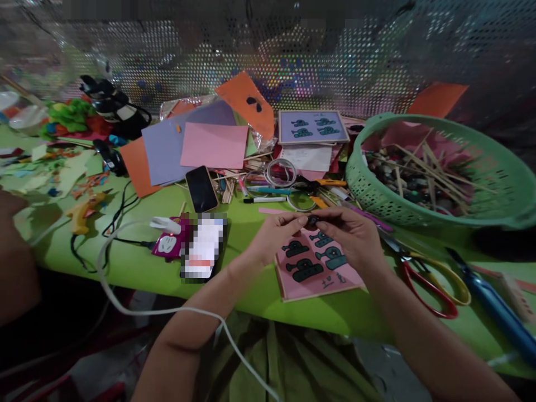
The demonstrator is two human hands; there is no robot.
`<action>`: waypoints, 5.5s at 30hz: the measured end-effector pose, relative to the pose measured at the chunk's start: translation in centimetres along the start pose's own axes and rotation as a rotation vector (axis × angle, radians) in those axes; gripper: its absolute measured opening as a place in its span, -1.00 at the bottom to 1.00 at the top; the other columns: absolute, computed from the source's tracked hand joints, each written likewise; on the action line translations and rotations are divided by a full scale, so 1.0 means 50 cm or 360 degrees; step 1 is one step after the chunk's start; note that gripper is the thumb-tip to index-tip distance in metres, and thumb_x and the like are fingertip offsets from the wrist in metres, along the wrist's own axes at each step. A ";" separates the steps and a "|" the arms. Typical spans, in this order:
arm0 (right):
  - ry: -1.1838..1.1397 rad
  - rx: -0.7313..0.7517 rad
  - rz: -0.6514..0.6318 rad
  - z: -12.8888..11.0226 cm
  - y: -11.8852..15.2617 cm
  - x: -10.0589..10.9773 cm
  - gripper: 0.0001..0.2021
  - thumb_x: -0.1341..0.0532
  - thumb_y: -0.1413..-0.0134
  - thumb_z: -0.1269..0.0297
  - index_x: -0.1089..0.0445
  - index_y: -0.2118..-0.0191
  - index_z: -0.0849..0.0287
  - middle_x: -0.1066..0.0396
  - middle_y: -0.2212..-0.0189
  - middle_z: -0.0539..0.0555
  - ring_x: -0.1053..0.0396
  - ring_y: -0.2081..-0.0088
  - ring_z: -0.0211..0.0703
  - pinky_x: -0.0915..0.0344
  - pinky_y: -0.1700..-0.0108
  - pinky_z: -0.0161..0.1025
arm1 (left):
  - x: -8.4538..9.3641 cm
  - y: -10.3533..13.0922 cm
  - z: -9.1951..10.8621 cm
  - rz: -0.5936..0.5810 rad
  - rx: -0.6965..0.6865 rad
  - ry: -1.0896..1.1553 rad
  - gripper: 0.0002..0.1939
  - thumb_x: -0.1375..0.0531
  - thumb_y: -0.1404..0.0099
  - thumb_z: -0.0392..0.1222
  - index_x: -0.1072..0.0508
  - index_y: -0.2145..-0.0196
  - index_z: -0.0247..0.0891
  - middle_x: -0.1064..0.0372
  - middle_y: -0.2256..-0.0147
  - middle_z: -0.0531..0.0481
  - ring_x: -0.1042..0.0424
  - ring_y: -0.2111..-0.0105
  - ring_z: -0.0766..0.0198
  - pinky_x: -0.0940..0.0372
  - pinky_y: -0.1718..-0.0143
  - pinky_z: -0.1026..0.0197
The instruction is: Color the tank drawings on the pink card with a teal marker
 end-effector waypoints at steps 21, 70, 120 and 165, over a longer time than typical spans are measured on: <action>0.0384 0.0059 0.0205 -0.009 0.003 -0.002 -0.87 -0.47 -0.02 0.20 -0.60 0.35 0.10 -0.56 0.37 0.04 -0.47 0.30 -0.10 -0.35 0.25 -0.16 | -0.008 -0.007 -0.018 -0.0011 -0.0202 0.0061 -0.56 -0.59 0.07 -0.05 -0.63 0.26 -0.25 -0.60 0.28 -0.02 -0.54 0.24 0.28 -0.40 0.02 0.15; 0.0215 0.0028 0.0216 -0.003 0.001 -0.004 -0.89 -0.48 -0.02 0.18 -0.63 0.39 0.06 -0.57 0.39 0.02 -0.50 0.32 -0.10 -0.41 0.24 -0.14 | -0.009 -0.013 -0.027 0.0089 -0.0259 -0.0041 -0.62 -0.58 0.04 -0.04 -0.63 0.31 -0.24 -0.61 0.33 0.01 -0.56 0.30 0.29 -0.45 0.08 0.14; -0.0046 -0.0083 0.0172 0.021 -0.003 -0.002 -0.88 -0.53 0.05 0.24 -0.62 0.38 0.05 -0.56 0.39 -0.02 -0.47 0.31 -0.15 -0.38 0.22 -0.18 | -0.013 -0.011 -0.031 0.0031 -0.0320 -0.0012 -0.65 -0.55 -0.02 -0.07 -0.65 0.25 -0.24 -0.64 0.25 -0.04 -0.61 0.21 0.22 -0.48 0.03 0.12; 0.0024 -0.0128 0.0170 0.014 -0.002 -0.003 -0.73 -0.54 0.08 0.04 -0.59 0.39 0.08 -0.55 0.44 0.01 -0.49 0.34 -0.10 -0.43 0.25 -0.13 | -0.013 -0.013 -0.034 0.0009 -0.0276 0.0035 -0.58 -0.58 0.04 0.01 -0.64 0.28 -0.24 -0.65 0.27 -0.03 -0.60 0.28 0.26 -0.49 0.04 0.12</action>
Point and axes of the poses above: each hand's wrist, its own y-axis away from the middle knuckle, its own x-axis out of the back of the hand, z = x × y, the point moved 1 cm from there along -y, towards the middle knuckle
